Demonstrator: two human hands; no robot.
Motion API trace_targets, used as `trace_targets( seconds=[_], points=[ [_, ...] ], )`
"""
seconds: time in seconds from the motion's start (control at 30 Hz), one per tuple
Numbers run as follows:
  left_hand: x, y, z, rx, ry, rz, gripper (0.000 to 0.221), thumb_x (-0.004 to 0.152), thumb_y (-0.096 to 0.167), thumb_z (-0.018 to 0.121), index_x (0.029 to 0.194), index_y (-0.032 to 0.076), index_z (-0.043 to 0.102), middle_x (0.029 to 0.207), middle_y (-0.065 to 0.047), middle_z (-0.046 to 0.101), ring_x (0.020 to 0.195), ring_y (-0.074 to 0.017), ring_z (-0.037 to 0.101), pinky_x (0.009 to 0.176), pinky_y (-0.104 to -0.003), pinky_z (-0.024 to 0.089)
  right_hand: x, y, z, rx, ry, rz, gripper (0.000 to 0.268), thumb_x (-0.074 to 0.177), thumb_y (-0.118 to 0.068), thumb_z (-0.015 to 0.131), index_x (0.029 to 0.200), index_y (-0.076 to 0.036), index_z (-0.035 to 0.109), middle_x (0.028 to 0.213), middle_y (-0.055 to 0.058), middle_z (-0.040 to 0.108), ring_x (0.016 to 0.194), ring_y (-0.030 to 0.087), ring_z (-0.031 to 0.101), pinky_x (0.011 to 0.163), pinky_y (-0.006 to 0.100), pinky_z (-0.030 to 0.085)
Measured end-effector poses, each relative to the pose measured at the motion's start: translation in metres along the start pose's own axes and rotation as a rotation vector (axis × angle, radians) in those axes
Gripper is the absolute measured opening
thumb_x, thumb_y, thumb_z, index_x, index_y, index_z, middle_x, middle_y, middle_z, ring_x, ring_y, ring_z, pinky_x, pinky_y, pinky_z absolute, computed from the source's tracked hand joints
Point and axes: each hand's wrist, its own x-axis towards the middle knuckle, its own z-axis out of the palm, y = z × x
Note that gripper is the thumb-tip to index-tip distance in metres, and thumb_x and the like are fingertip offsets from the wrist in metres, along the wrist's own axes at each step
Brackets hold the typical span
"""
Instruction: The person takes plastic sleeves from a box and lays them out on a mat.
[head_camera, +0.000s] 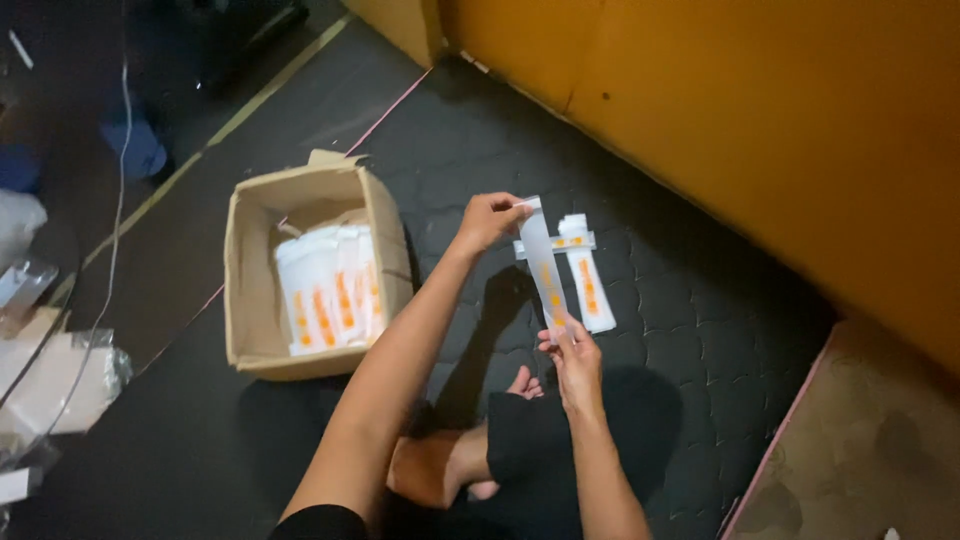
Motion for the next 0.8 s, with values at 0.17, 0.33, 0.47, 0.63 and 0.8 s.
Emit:
trace_targets(
  seconds=[0.17,0.33,0.47,0.63,0.8],
  points=[
    [0.029,-0.017,0.040,0.002,-0.039,-0.117,0.018,0.083,0.021,0.082,0.098,0.010,0.081,0.078,-0.010,0.075,0.059,-0.0157,0.068,0.057,-0.031,0.057,0.045,-0.003,-0.042,-0.028,0.056,0.037,0.045,0.102,-0.002,0.049,0.146,-0.007,0.054,0.089,0.025,0.074,0.067,0.019,0.071,0.066,0.024,0.056],
    [0.061,-0.040,0.080,0.026,-0.054,-0.207,0.013,0.084,0.017,0.075,0.095,0.015,0.083,0.069,-0.006,0.072,0.057,-0.0130,0.066,0.054,-0.026,0.055,0.076,-0.005,-0.070,-0.076,0.093,0.075,0.049,0.100,-0.002,0.047,0.148,-0.011,0.051,0.087,0.023,0.075,0.066,0.017,0.072,0.055,0.015,0.047],
    [0.089,-0.081,0.103,-0.010,-0.029,-0.264,0.021,0.081,0.017,0.078,0.102,0.012,0.081,0.075,-0.012,0.074,0.060,-0.0150,0.068,0.058,-0.030,0.061,0.100,0.010,-0.075,-0.016,0.131,0.128,0.049,0.101,-0.003,0.043,0.149,-0.010,0.048,0.088,0.022,0.075,0.065,0.016,0.072,0.055,0.017,0.051],
    [0.120,-0.125,0.121,0.043,0.006,-0.265,0.022,0.081,0.016,0.076,0.102,0.017,0.082,0.077,-0.009,0.076,0.061,-0.0146,0.067,0.057,-0.029,0.059,0.122,0.031,-0.079,0.021,0.147,0.180,0.049,0.103,-0.006,0.042,0.152,-0.011,0.044,0.091,0.023,0.075,0.067,0.017,0.072,0.059,0.022,0.058],
    [0.097,-0.106,0.118,0.465,-0.068,-0.236,0.057,0.088,0.025,0.071,0.142,0.016,0.059,0.115,-0.007,0.077,0.115,-0.0332,0.070,0.103,-0.053,0.053,0.136,0.051,-0.089,0.028,0.179,0.248,0.053,0.105,-0.007,0.044,0.156,-0.011,0.034,0.096,0.023,0.075,0.068,0.017,0.072,0.062,0.024,0.060]
  ],
)
